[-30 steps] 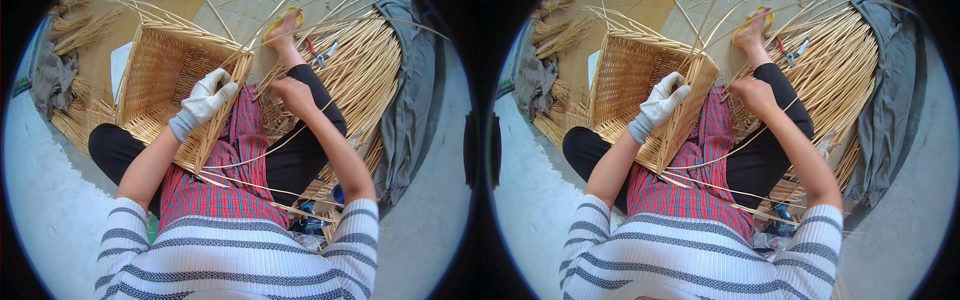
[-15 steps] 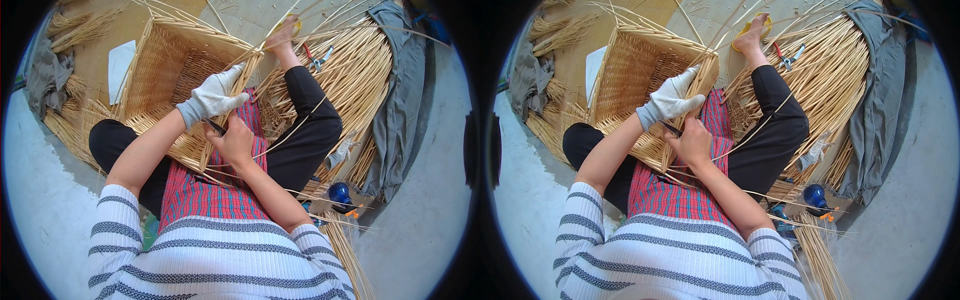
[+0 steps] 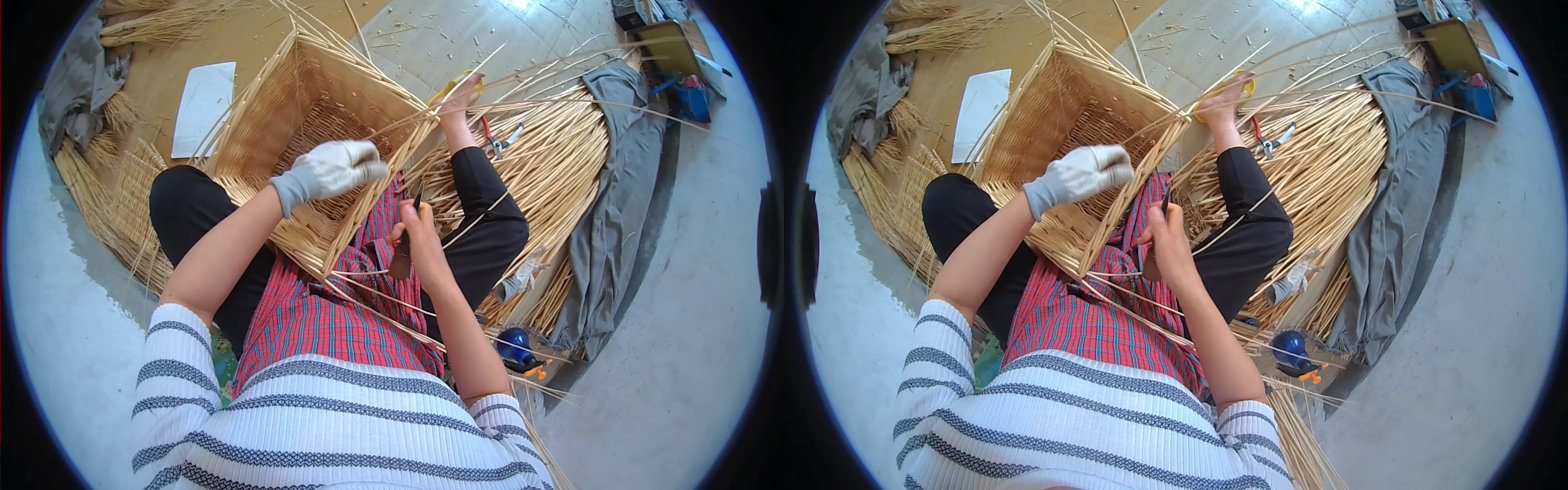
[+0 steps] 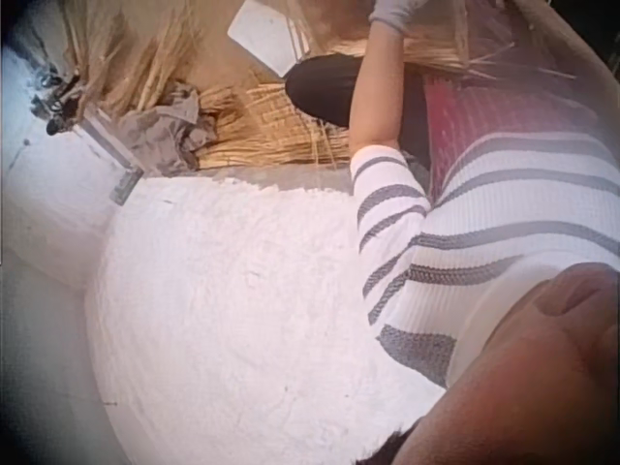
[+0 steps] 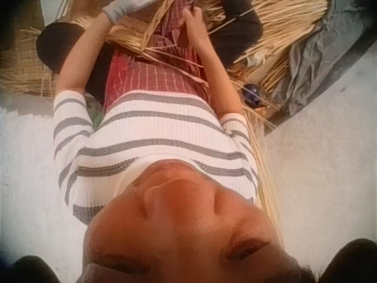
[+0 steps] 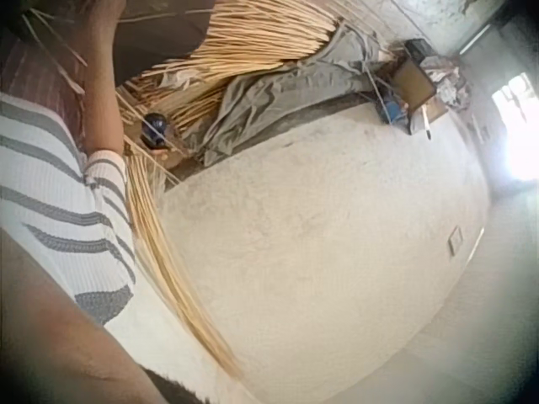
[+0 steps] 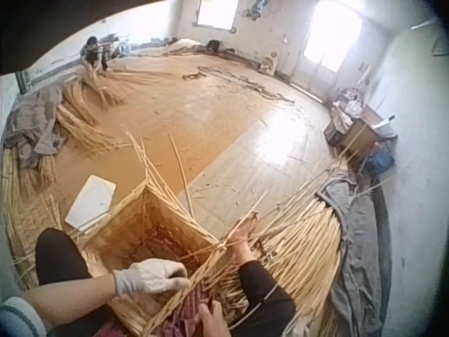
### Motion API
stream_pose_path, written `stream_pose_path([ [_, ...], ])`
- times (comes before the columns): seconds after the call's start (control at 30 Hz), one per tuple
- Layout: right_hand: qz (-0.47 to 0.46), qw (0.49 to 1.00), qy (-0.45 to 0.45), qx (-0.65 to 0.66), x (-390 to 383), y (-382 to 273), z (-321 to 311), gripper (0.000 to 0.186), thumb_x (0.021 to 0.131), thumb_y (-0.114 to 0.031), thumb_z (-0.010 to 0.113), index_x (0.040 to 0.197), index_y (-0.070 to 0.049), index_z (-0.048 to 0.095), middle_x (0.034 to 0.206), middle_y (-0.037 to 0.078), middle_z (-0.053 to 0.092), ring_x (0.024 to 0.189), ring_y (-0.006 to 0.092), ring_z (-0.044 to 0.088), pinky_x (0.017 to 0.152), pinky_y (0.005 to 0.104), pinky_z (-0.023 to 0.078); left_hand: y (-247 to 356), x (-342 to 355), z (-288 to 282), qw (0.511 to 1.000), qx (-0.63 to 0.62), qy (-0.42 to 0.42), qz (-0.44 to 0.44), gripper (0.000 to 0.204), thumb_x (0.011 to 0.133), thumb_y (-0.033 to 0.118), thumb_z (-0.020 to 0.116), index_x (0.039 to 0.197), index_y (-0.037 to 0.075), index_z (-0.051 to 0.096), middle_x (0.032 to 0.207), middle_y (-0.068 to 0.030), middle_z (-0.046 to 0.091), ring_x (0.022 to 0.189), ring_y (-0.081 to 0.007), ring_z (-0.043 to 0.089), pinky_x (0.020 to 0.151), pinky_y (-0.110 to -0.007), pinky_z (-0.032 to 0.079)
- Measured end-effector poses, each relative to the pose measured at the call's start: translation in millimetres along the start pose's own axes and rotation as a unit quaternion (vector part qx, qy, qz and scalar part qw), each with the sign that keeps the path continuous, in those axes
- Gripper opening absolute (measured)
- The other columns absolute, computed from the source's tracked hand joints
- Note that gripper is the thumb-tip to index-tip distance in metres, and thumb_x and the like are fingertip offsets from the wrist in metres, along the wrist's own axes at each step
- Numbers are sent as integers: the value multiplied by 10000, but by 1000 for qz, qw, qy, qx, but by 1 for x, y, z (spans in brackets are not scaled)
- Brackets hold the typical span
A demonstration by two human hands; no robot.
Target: Weaving a wicker basket while sitting on the floor.
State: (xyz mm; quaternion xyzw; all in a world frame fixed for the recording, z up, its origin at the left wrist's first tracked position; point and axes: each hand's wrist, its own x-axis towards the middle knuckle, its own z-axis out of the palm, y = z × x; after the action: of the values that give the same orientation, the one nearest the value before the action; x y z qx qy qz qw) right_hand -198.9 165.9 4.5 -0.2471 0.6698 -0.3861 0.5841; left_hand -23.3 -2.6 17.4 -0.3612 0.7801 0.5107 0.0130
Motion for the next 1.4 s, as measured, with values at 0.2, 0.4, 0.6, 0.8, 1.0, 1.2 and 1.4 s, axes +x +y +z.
stream_pose_path([
  [0.2, -107, 922, 30, -372, 4, -17, 20, 272, 1037, -274, 435, 1070, -26, 540, 645, 209, 617, 611, 316, 665, 568, 455, 493, 6, 7, 15, 995, 85, 24, 55, 693, 841, 693, 573, 1054, 35, 611, 1021, -222, 650, 1011, -401, 613, 873, -462, 481],
  [0.4, -162, 866, 83, -466, 14, -8, 36, 253, 1028, -228, 406, 1120, -9, 492, 645, 242, 631, 630, 460, 630, 604, 547, 502, -6, 20, 28, 998, -32, 10, 46, 617, 846, 614, 638, 1047, 31, 610, 988, -203, 648, 954, -338, 623, 847, -429, 485],
  [0.6, -147, 793, 65, -587, 15, -11, 30, 287, 941, -132, 472, 1121, 92, 479, 638, 252, 635, 598, 408, 662, 556, 518, 529, -23, 27, 45, 956, -293, -25, 11, 431, 829, 385, 781, 1028, 36, 625, 907, -31, 623, 865, -109, 535, 798, -304, 468],
  [0.8, -128, 809, 47, -572, 18, -35, 35, 289, 899, -92, 457, 1094, 120, 481, 753, 312, 653, 697, 435, 679, 639, 513, 545, -33, 39, 50, 944, -329, 13, -9, 442, 828, 287, 806, 1138, 24, 632, 951, 36, 615, 899, -70, 542, 796, -261, 470],
  [1.0, -117, 992, -28, -42, 21, 21, 9, 214, 1058, -232, 445, 997, -40, 515, 588, 2, 496, 485, 110, 501, 475, 258, 424, -9, 4, 30, 997, -72, 5, -26, 570, 864, 531, 678, 1084, 16, 573, 1030, -184, 655, 942, -301, 629, 837, -386, 487],
  [1.2, -107, 969, 103, -195, 48, -17, -10, 441, 958, -426, 594, 913, 11, 560, 648, 117, 598, 608, 242, 634, 588, 389, 506, 33, -44, 62, 965, 231, 93, -78, 656, 787, 622, 665, 1057, 35, 555, 1009, -180, 619, 954, -347, 638, 832, -449, 510],
  [1.4, -169, 873, 107, -444, 88, -52, 17, 591, 845, -536, 623, 924, 48, 592, 848, 285, 673, 861, 473, 652, 772, 536, 502, 14, -36, 73, 963, 218, 145, -68, 559, 876, 565, 601, 1025, 30, 541, 982, -175, 609, 917, -370, 631, 795, -460, 513],
])
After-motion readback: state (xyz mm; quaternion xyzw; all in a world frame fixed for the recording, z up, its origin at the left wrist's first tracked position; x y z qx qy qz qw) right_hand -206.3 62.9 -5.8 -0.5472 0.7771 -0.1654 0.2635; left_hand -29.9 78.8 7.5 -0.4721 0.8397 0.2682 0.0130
